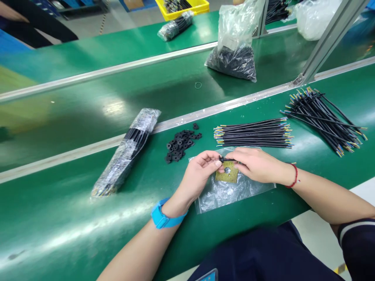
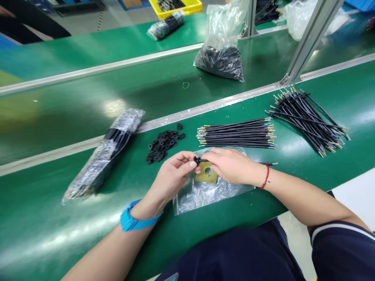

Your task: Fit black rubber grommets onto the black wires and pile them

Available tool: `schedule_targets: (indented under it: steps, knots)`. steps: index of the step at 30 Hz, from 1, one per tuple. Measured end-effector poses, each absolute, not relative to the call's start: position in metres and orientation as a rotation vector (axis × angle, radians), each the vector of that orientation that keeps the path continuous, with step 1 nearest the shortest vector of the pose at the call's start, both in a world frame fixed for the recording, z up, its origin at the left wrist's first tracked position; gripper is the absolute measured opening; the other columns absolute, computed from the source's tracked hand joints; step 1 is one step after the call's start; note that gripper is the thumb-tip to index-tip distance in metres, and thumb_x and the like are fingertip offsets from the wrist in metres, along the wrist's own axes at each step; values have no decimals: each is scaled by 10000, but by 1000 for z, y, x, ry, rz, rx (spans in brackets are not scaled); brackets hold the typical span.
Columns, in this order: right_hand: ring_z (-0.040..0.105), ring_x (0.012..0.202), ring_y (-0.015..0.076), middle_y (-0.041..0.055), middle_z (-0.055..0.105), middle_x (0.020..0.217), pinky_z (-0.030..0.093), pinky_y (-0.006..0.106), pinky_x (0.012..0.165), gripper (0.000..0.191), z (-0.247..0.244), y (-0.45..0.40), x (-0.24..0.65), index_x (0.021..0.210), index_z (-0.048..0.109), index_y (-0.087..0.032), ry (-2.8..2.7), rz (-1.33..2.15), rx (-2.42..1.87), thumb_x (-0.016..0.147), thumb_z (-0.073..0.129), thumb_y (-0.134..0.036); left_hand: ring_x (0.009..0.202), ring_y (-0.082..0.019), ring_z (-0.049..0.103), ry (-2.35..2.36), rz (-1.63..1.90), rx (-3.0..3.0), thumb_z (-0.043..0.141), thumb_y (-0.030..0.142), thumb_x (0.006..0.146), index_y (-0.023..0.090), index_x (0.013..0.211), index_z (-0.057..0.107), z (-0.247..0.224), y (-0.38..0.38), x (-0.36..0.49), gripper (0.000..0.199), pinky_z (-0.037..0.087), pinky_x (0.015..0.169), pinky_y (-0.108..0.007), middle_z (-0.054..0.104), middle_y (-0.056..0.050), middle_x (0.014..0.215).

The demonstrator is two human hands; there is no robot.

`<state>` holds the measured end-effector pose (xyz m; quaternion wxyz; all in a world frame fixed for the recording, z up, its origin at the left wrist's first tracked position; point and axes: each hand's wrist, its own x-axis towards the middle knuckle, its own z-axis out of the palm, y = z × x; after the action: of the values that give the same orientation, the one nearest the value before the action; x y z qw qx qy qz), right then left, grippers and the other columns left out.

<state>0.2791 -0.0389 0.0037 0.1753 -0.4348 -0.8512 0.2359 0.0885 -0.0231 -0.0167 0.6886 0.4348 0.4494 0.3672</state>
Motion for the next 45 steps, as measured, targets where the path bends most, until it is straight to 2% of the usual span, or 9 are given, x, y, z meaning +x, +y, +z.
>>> schedule_targets:
  steps: [7,13,18,24,27,31,34,38,45]
  knots:
    - [559,683,136,33,648,782,342,250,603,246,7,-34,286,822,611,-174,-2516,576,-1359,930,413,-272,534,-88,587,1031,843,998,763,256,614,146,745,589,-17,-25,91,244,492,575,-211,594,38,590]
    - [422,511,77,-33,492,545,297,225,551,361,19,-31,287,617,514,-162,-2399,1238,-1227,924,389,-303,627,-109,581,1001,836,1271,734,236,647,146,752,612,-17,-32,85,184,483,594,-225,634,-12,719]
    - [406,467,69,-54,460,510,323,206,510,356,15,-30,287,747,608,-147,-2119,1675,-1138,906,399,-389,683,-134,584,940,807,1583,659,177,706,156,748,620,-10,-33,81,61,470,628,-244,645,-26,741]
    - [419,475,70,-53,482,512,342,196,503,346,5,-32,284,754,599,-143,-2028,1737,-1138,908,405,-384,689,-144,590,932,760,1833,602,146,761,177,743,634,-6,-38,86,49,451,657,-269,657,-24,734]
    - [469,511,77,-42,531,535,370,201,555,325,7,-33,282,751,597,-151,-2115,1608,-1151,921,395,-341,693,-141,584,953,778,1815,589,147,766,185,759,630,-7,-38,89,56,449,659,-270,646,-19,733]
    - [522,571,96,-4,598,618,352,223,588,338,12,-37,283,699,574,-163,-2384,926,-1211,940,384,-307,808,-149,594,903,863,1473,633,190,724,186,908,575,-8,-34,88,193,487,704,-269,623,-37,887]
    - [553,597,113,25,645,697,337,239,575,322,12,-41,285,807,605,-166,-2484,416,-1165,956,366,-323,641,-126,552,852,772,1296,624,283,743,174,824,543,-7,-33,89,158,464,596,-251,570,1,706]
    - [559,560,116,28,642,657,329,247,545,362,11,-45,288,809,608,-166,-2560,267,-1117,969,330,-333,590,-121,508,919,717,1439,555,272,794,166,769,571,-1,-37,90,110,423,574,-252,543,8,661]
    - [552,563,85,-15,626,617,408,210,589,348,23,-44,286,711,577,-180,-2416,1315,-1132,949,378,-336,733,-156,534,691,535,2031,493,202,857,188,793,627,16,-33,79,149,415,696,-267,593,-31,760]
